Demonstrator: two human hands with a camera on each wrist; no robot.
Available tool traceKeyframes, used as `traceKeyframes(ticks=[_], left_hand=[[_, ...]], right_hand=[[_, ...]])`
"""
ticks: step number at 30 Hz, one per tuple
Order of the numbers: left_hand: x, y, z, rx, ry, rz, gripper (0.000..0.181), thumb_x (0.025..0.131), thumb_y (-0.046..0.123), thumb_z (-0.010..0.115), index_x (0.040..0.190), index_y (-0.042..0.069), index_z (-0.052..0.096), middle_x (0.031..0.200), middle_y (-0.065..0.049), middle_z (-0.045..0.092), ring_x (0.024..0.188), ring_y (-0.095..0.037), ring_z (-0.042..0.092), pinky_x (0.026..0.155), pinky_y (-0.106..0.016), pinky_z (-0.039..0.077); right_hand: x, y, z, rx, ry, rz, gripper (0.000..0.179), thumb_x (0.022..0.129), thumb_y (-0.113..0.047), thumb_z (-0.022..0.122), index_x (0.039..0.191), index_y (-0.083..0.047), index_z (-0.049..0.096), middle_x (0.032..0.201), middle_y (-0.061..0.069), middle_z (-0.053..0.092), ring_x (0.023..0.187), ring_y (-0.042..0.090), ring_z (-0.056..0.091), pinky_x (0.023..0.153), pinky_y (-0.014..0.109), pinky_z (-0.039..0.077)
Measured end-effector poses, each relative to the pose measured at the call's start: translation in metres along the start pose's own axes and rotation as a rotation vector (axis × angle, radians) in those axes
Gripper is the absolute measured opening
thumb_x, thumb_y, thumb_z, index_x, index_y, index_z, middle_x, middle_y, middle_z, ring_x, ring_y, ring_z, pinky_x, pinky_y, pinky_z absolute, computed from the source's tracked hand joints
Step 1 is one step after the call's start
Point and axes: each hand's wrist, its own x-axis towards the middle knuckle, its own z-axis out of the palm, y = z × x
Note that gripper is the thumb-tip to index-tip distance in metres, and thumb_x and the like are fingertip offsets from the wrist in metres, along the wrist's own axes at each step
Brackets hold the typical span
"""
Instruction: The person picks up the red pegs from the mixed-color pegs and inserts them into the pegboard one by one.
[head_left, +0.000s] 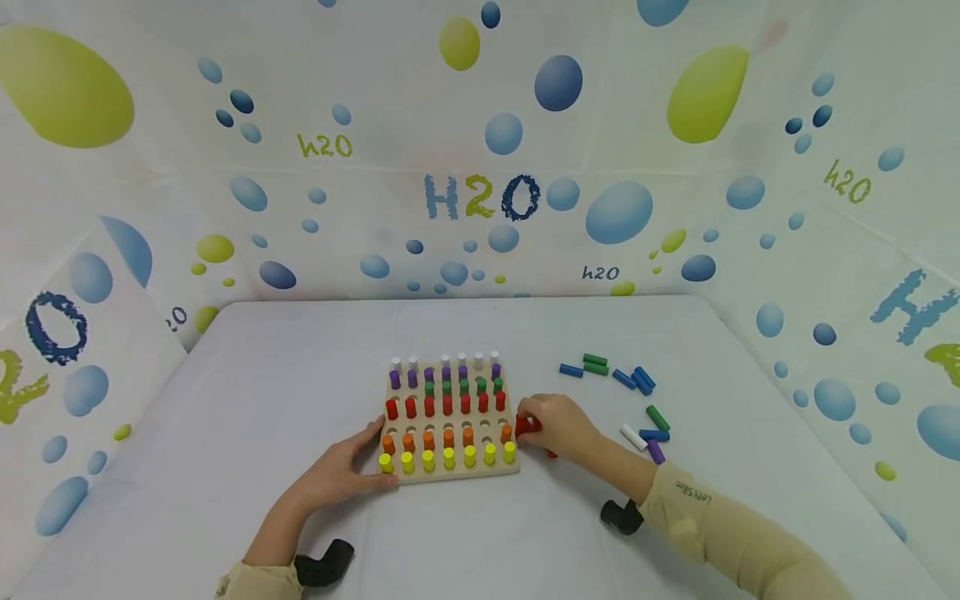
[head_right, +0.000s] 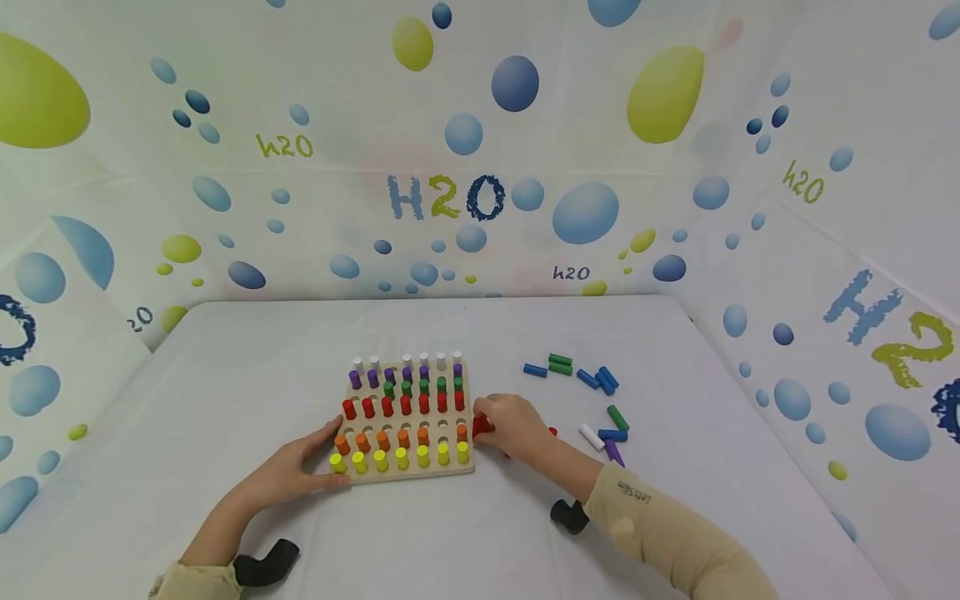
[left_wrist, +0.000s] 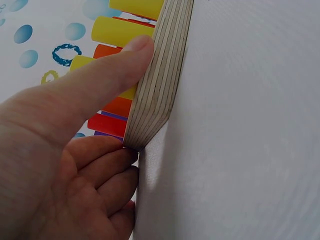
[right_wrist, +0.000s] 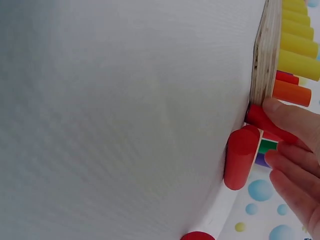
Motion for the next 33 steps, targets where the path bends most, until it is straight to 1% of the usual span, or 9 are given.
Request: traceKeyframes(ticks=[7,11,16,20,23,26,28,30,33], left_hand=[[0.001,-0.002,0.000,0.002,0.001,0.002,0.097,0.071,0.040,0.076,0.145,0.006,0.024,0.145,-0.022,0.025,0.133,-0.041,0.020,0.104,-0.057,0.021],[0.001,-0.003,0.001,0.006,0.002,0.003,0.097,0.071,0.041,0.076,0.145,0.006,0.024,0.145,-0.022,0.025,0.133,-0.041,0.021,0.104,-0.057,0.021],[0.002,-0.005,0.002,0.007,0.007,0.003,0.097,0.071,0.042,0.076,0.145,0.006,0.024,0.145,-0.022,0.025,0.133,-0.041,0.021,0.103,-0.057,0.021],[0.003,-0.005,0.002,0.008,0.008,0.009,0.097,0.071,0.042,0.076,0.145,0.005,0.024,0.145,-0.022,0.025,0.133,-0.041,0.021,0.104,-0.057,0.022],[0.002,-0.004,0.001,0.016,0.006,0.010,0.097,0.071,0.042,0.076,0.145,0.006,0.024,0.146,-0.021,0.025,0.133,-0.040,0.021,0.104,-0.057,0.021],[0.002,-0.005,0.001,0.021,0.003,0.012,0.097,0.071,0.042,0.075,0.145,0.006,0.024,0.145,-0.022,0.025,0.133,-0.041,0.021,0.103,-0.058,0.022],[0.002,-0.006,0.001,0.018,0.005,0.008,0.098,0.070,0.043,0.076,0.145,0.006,0.024,0.146,-0.021,0.025,0.133,-0.041,0.021,0.104,-0.057,0.021],[0.003,-0.007,0.002,0.010,0.006,0.008,0.098,0.070,0.043,0.076,0.145,0.006,0.024,0.146,-0.021,0.025,0.133,-0.040,0.021,0.104,-0.057,0.021],[0.003,-0.007,0.002,-0.002,0.009,0.005,0.098,0.070,0.044,0.076,0.145,0.007,0.024,0.146,-0.020,0.025,0.134,-0.039,0.020,0.105,-0.056,0.020]], right_hand=[[-0.001,0.002,0.000,0.062,-0.032,0.053,0.026,0.072,-0.022,0.078,0.090,-0.011,0.065,0.081,-0.002,0.066,0.072,0.010,0.056,0.069,0.022,0.051],[-0.002,0.002,-0.001,0.129,-0.058,0.083,0.025,0.073,-0.022,0.077,0.091,-0.012,0.064,0.083,-0.002,0.066,0.074,0.010,0.056,0.069,0.022,0.052],[-0.002,0.002,-0.001,0.275,-0.073,0.119,0.020,0.076,-0.016,0.075,0.092,-0.011,0.064,0.086,-0.002,0.067,0.076,0.010,0.058,0.068,0.022,0.053],[-0.003,0.004,0.000,0.396,-0.059,0.124,0.019,0.077,-0.014,0.074,0.092,-0.010,0.064,0.089,-0.001,0.068,0.079,0.012,0.061,0.071,0.024,0.054],[-0.004,0.008,0.002,0.517,-0.049,0.154,0.025,0.076,-0.016,0.075,0.096,-0.008,0.064,0.092,0.001,0.068,0.082,0.014,0.064,0.074,0.025,0.053],[-0.004,0.014,0.002,0.659,-0.046,0.191,0.035,0.074,-0.018,0.076,0.104,-0.003,0.063,0.096,0.007,0.068,0.087,0.018,0.065,0.076,0.026,0.053],[-0.004,0.018,0.002,0.726,-0.054,0.214,0.041,0.074,-0.019,0.076,0.108,0.000,0.063,0.099,0.010,0.068,0.089,0.020,0.066,0.077,0.027,0.053],[-0.004,0.022,0.001,0.761,-0.067,0.220,0.043,0.074,-0.019,0.076,0.110,0.002,0.063,0.100,0.013,0.067,0.090,0.022,0.066,0.077,0.028,0.053],[-0.005,0.027,0.002,0.783,-0.095,0.233,0.043,0.074,-0.020,0.076,0.109,0.002,0.064,0.101,0.013,0.068,0.092,0.021,0.066,0.077,0.027,0.053]])
